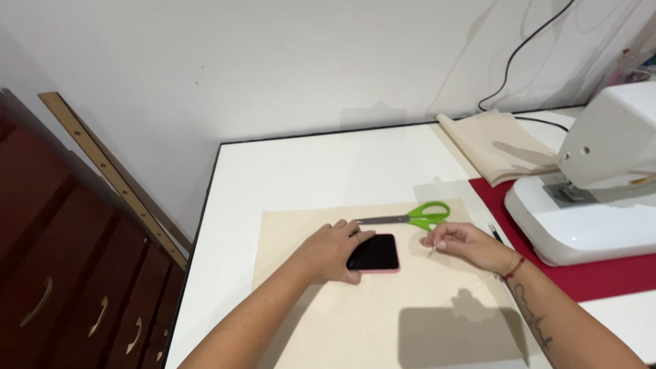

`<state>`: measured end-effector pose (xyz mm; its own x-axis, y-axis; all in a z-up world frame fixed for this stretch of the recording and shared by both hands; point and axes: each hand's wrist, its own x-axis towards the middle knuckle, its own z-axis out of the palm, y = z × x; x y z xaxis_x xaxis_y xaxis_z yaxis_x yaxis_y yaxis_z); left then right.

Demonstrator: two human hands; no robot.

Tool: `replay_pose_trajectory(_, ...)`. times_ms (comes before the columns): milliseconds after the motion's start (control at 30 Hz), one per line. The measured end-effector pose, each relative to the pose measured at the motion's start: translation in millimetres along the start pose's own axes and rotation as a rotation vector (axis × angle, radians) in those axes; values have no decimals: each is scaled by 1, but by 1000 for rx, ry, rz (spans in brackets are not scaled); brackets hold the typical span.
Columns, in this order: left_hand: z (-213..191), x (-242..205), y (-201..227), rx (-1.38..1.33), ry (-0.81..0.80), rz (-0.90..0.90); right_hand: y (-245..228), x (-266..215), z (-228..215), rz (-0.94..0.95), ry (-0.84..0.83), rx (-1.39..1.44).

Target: Cutting fabric with scissors and pinning the edges to prepare for sewing.

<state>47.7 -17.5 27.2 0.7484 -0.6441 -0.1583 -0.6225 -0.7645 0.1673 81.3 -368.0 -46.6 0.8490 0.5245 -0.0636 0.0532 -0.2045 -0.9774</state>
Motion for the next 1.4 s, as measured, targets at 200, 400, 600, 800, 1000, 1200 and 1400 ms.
replay_pose_trajectory(200, 24, 5, -20, -66, 87, -49, 11, 7, -2, -8, 120, 39)
replay_pose_trajectory(400, 50, 10, -39, -164, 201, -89, 3, 9, 6, 2, 112, -50)
replay_pose_trajectory(600, 46, -11, -36, -198, 222, -174, -9, 7, 13, 8, 70, -176)
replay_pose_trajectory(800, 43, -36, -44, -271, 221, -259, -15, 21, 11, 31, 67, -367)
replay_pose_trajectory(1000, 45, -46, -48, -280, 211, -290, -54, 42, 17, 139, -4, -906)
replay_pose_trajectory(1200, 41, -51, -46, -299, 199, -307, -77, 61, 25, 133, -67, -1035)
replay_pose_trajectory(1400, 38, -54, -45, -318, 201, -311, -78, 63, 15, 50, -143, -1143)
